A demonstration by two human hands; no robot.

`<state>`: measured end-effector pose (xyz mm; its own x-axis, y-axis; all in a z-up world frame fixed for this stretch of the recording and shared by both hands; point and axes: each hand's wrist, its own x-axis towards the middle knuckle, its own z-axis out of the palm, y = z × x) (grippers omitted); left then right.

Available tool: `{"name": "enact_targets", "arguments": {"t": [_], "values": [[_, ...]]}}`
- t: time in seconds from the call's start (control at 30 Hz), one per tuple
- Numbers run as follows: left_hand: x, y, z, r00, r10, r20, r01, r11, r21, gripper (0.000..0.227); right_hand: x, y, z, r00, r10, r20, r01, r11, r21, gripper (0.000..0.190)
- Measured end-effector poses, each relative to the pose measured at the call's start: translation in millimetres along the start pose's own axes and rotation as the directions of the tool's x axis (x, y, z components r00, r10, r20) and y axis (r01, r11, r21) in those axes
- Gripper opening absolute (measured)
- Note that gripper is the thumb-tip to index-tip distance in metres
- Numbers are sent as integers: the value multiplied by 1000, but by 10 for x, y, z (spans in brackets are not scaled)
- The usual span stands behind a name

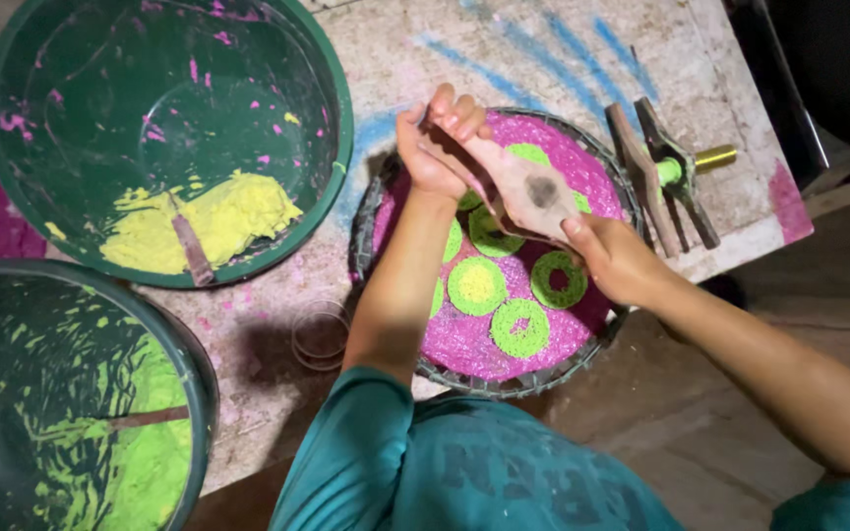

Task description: The person uses a wooden press to shape green and yellow paste into ring-shaped items on a pink tray. They repeatedly load the press with paste from green bowls, press it into the tray, and remove the formed rings.

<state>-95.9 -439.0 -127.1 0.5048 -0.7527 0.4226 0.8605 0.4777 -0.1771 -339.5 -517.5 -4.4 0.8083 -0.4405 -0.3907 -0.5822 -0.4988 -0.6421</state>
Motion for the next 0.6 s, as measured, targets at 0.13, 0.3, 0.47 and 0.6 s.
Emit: {"name": "enact_targets", "arguments": {"t": [0.13,0.3,0.47,0.6], "values": [[-26,50,-8,997,52,-56,-50,998,41,21,9,-10,-65,995,87,43,-83,994,-72,66],[-24,33,272,997,41,-70,-33,993,112,26,-2,-24,53,997,-42,-67,39,998,-39,62],[-298,-98,637,977,-18,-214,42,993,107,29,-408,175,176,989,-34,144,-5,965,264,70],[-786,-512,678,932,-22,-362,39,998,41,27,-1052,506,147,943,177,283,-240,949,206,78]]}}
